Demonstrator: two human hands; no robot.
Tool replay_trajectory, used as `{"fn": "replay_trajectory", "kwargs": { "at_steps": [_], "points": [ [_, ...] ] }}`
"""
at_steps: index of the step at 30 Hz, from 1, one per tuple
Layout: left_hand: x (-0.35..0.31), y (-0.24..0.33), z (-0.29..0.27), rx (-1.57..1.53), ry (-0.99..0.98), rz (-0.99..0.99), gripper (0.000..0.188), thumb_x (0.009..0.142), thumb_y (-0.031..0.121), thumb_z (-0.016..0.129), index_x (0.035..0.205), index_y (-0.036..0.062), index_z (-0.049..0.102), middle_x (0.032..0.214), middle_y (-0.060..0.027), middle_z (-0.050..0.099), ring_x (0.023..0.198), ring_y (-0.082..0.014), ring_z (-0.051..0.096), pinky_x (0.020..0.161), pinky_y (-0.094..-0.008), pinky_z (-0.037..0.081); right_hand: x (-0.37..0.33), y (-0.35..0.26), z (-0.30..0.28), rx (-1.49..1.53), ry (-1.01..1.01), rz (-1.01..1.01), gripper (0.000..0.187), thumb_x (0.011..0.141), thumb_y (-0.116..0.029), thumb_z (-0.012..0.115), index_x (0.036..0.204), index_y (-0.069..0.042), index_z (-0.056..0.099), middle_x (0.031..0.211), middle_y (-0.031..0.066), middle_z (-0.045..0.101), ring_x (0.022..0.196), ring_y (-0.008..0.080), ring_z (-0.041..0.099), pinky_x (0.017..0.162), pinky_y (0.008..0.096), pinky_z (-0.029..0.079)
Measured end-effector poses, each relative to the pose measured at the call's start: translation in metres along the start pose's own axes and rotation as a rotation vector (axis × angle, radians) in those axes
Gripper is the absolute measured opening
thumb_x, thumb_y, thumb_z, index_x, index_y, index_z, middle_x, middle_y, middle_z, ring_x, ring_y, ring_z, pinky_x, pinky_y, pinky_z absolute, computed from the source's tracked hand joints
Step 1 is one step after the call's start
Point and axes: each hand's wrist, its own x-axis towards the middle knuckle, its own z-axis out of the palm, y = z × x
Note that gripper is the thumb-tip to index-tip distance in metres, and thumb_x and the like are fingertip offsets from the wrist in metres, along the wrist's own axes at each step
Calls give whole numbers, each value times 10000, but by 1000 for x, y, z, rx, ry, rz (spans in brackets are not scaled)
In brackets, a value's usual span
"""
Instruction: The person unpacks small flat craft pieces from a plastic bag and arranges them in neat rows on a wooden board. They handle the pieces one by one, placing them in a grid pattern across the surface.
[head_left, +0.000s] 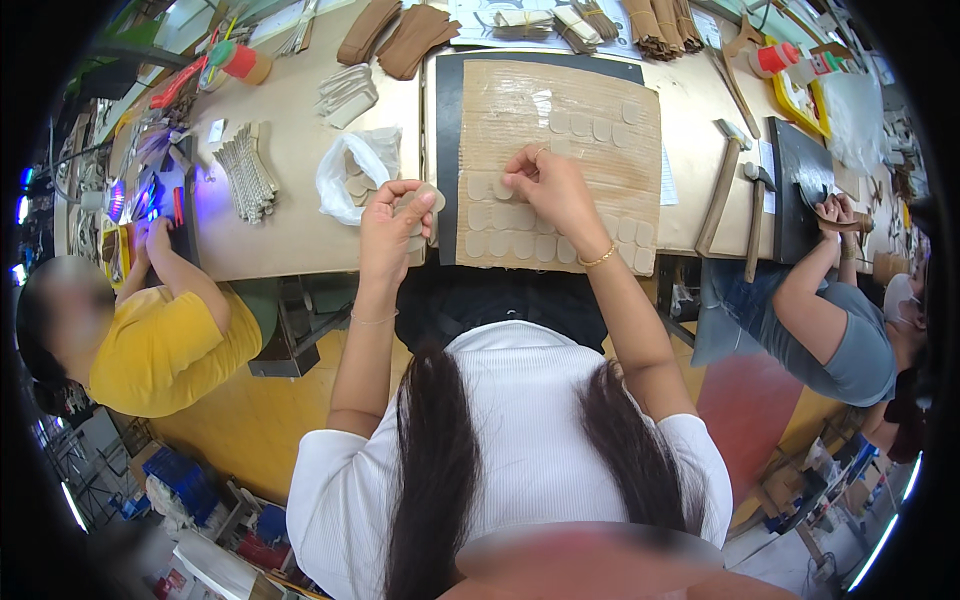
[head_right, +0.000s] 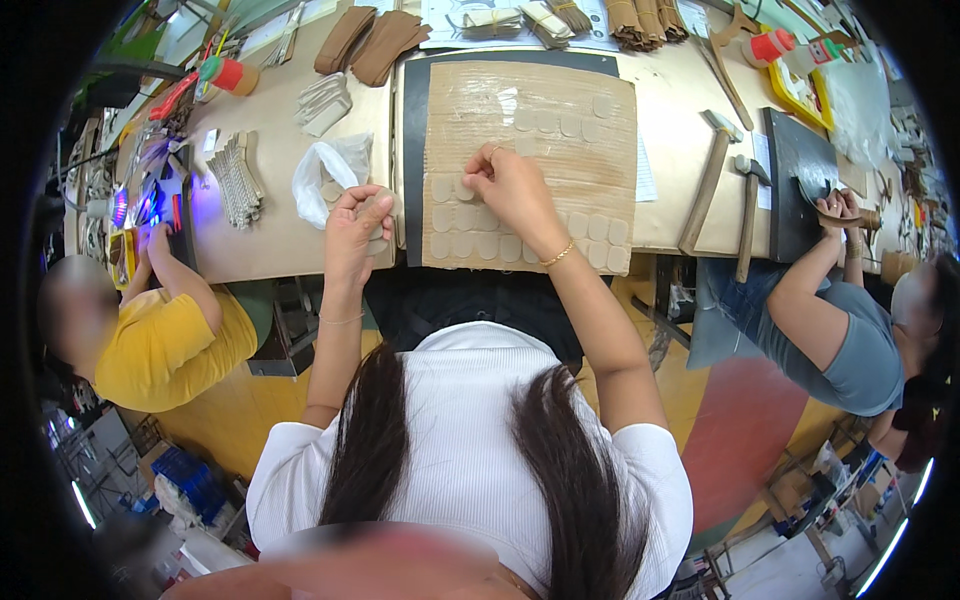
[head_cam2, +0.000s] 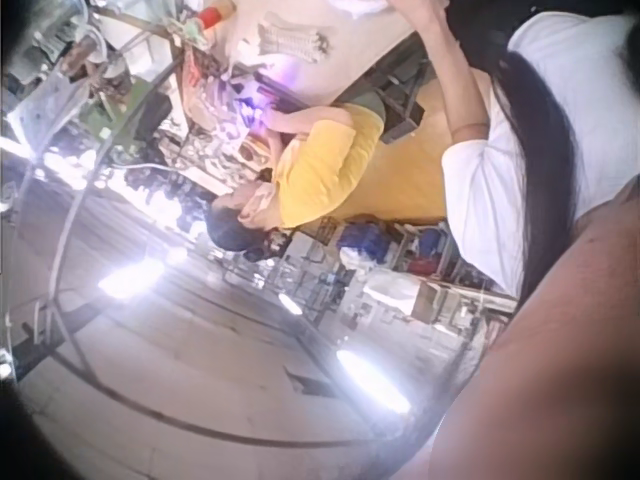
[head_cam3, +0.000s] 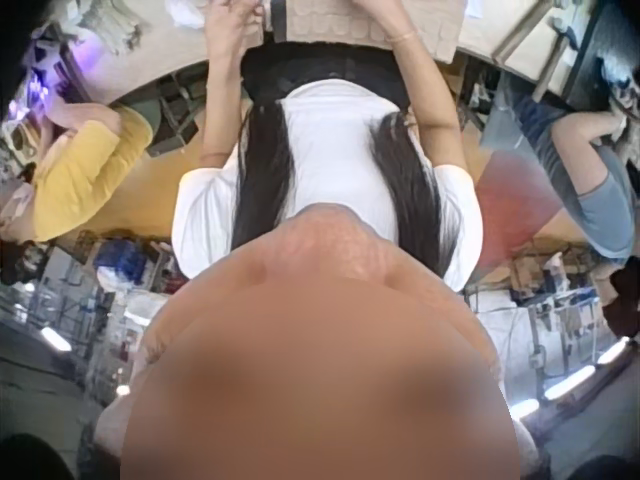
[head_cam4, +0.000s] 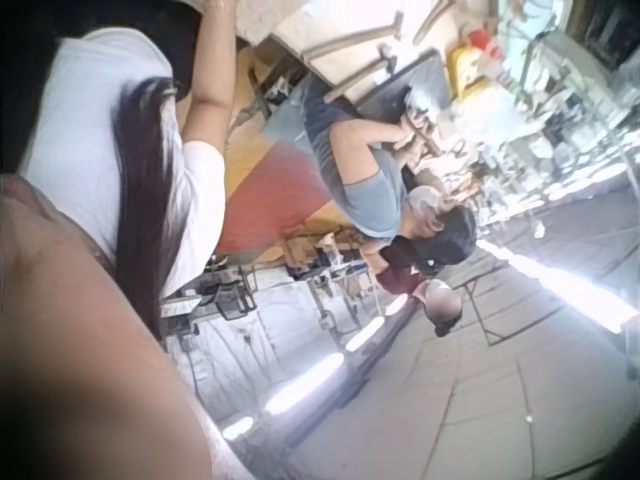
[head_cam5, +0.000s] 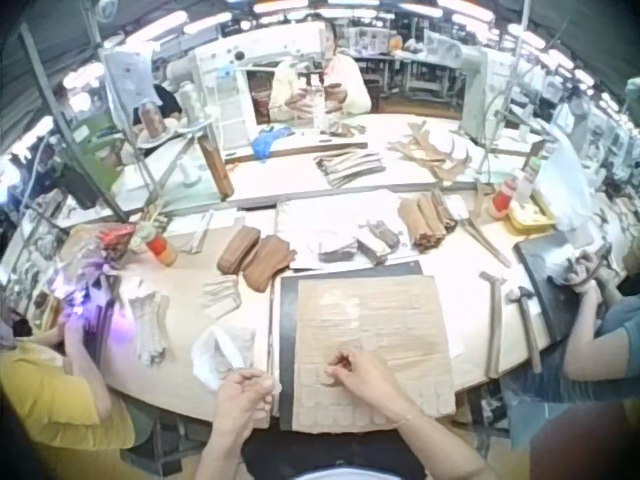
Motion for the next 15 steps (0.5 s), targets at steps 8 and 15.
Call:
{"fn": "replay_trajectory", "kwargs": {
  "at_steps": [8, 15],
  "points": [
    [-1, -7, 5, -23, -73, -71, 270, 859, 37, 668, 1099, -23, 559, 821, -36, 594, 643, -75, 547, 555, -202, 460, -2, 1, 17, -265, 101, -152, 113, 810, -91, 676, 896, -25, 645, 810, 115, 631, 728, 231, 637, 659, 336, 504],
    [-1, -8, 21, 95, -115, -56, 330, 818, 28, 714, 1085, -26, 529, 903, -43, 584, 626, -65, 557, 510, -195, 447, -9, -10, 19, -355, 185, -256, 128, 842, -135, 661, 931, -44, 671, 797, 96, 608, 726, 219, 627, 663, 348, 497]
  ]
}}
